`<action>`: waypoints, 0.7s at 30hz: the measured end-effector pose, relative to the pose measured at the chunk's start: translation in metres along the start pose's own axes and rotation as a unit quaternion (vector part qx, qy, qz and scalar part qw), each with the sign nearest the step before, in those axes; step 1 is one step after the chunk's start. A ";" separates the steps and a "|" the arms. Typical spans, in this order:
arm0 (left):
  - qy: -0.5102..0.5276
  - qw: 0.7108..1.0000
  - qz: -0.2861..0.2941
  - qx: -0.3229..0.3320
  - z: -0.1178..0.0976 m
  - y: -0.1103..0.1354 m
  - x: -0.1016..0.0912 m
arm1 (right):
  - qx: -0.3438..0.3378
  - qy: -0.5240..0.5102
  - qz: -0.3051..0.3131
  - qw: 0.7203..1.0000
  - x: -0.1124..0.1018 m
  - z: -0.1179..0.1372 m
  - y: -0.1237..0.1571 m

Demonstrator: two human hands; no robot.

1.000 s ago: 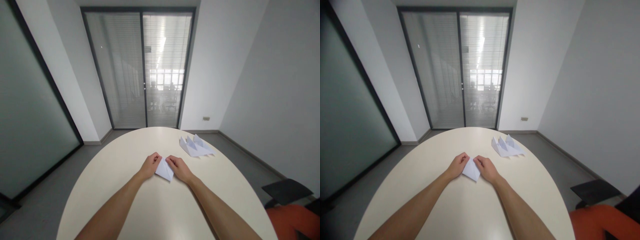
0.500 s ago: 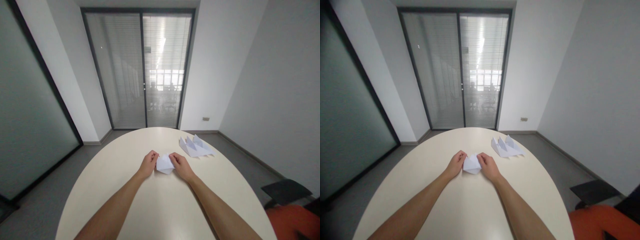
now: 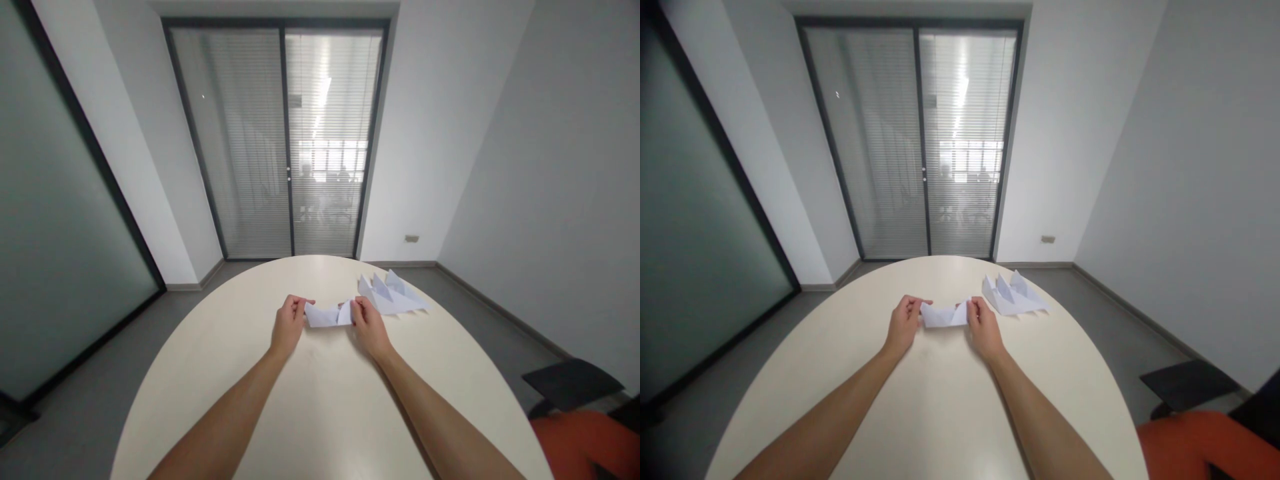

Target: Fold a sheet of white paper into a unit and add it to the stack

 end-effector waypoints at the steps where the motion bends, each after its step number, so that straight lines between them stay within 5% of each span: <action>1: -0.006 1.000 -0.015 0.000 0.002 -0.001 -0.004 | 0.011 -0.001 -0.015 1.000 -0.003 -0.004 -0.002; 9: 0.013 0.994 -0.094 -0.047 0.028 -0.006 -0.024 | 0.080 -0.145 -0.042 0.985 -0.008 -0.036 -0.009; 16: 0.089 0.993 0.020 -0.071 0.016 0.001 0.013 | 0.087 -0.156 -0.052 0.982 -0.010 -0.038 -0.009; 21: 0.093 0.991 0.049 -0.088 0.015 0.001 0.019 | 0.081 -0.146 -0.027 0.985 -0.005 -0.034 -0.007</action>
Point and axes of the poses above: each hand's wrist, its own y-axis away from the middle knuckle, its own x-axis out of the palm, z = x × y, the point moved 10 cm from there along -y, towards the middle knuckle, and after that the axes turned 9 degrees about x, right-handed, at the moved point
